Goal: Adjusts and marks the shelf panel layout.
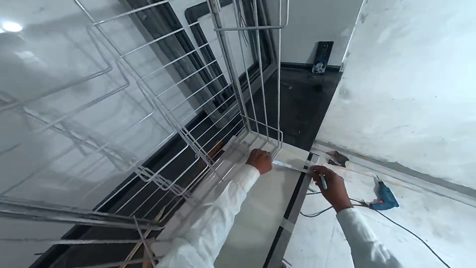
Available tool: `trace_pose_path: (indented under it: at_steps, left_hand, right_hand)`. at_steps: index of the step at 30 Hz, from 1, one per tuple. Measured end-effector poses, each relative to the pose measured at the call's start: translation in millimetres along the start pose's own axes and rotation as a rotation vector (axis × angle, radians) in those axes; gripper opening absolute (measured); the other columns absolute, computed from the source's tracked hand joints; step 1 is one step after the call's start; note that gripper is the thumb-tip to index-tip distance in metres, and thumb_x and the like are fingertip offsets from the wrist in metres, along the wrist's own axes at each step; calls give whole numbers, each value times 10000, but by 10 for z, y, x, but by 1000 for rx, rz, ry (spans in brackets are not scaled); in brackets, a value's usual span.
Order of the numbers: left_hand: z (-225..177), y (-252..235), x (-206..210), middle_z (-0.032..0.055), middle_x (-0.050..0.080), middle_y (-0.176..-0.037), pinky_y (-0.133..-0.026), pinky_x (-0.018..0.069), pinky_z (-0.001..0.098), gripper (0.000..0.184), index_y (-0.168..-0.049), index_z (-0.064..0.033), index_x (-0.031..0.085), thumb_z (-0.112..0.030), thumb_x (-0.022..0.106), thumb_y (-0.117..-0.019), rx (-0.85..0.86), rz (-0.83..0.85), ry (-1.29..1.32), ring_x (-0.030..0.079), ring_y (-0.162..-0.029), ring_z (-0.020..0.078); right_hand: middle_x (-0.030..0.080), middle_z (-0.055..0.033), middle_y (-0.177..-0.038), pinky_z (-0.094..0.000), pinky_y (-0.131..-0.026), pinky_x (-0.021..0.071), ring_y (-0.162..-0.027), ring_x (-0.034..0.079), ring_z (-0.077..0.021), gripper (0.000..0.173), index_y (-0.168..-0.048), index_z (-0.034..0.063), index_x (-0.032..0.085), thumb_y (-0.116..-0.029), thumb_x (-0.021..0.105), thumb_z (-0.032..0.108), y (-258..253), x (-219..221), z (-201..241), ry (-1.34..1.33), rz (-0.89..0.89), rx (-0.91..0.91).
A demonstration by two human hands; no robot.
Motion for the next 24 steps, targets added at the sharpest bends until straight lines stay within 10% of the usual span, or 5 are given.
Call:
trace_pose_path:
  at_steps: [6,24]
  left_hand:
    - [-87,-122,87,276,673,-1212,-1039,448,548,378,-1211,94,656,-204,457,-1089,-56,-139,60,624,-1199,421]
    - [-192,-50,114,251,660,-1284,-1057,434,548,348,-1204,67,691,-181,481,-1079,-105,-124,56,593,-1262,398]
  right_hand:
    - [715,-238,-898,-632,-758,530,-821,693,-432,95,-981,-37,741,-890,741,-9,68,6,195,51,-209,46]
    - [721,-262,-991,-718,-828,474,-968,671,-511,106,-1017,0,748,-921,704,10,83,34,322,174,-172,233]
Point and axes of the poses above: each hand's wrist, its own y-axis away from the middle knuckle, its own x-axis out of the palm, z = x × y, the point moved 7 cm from there along -y, towards the middle knuckle
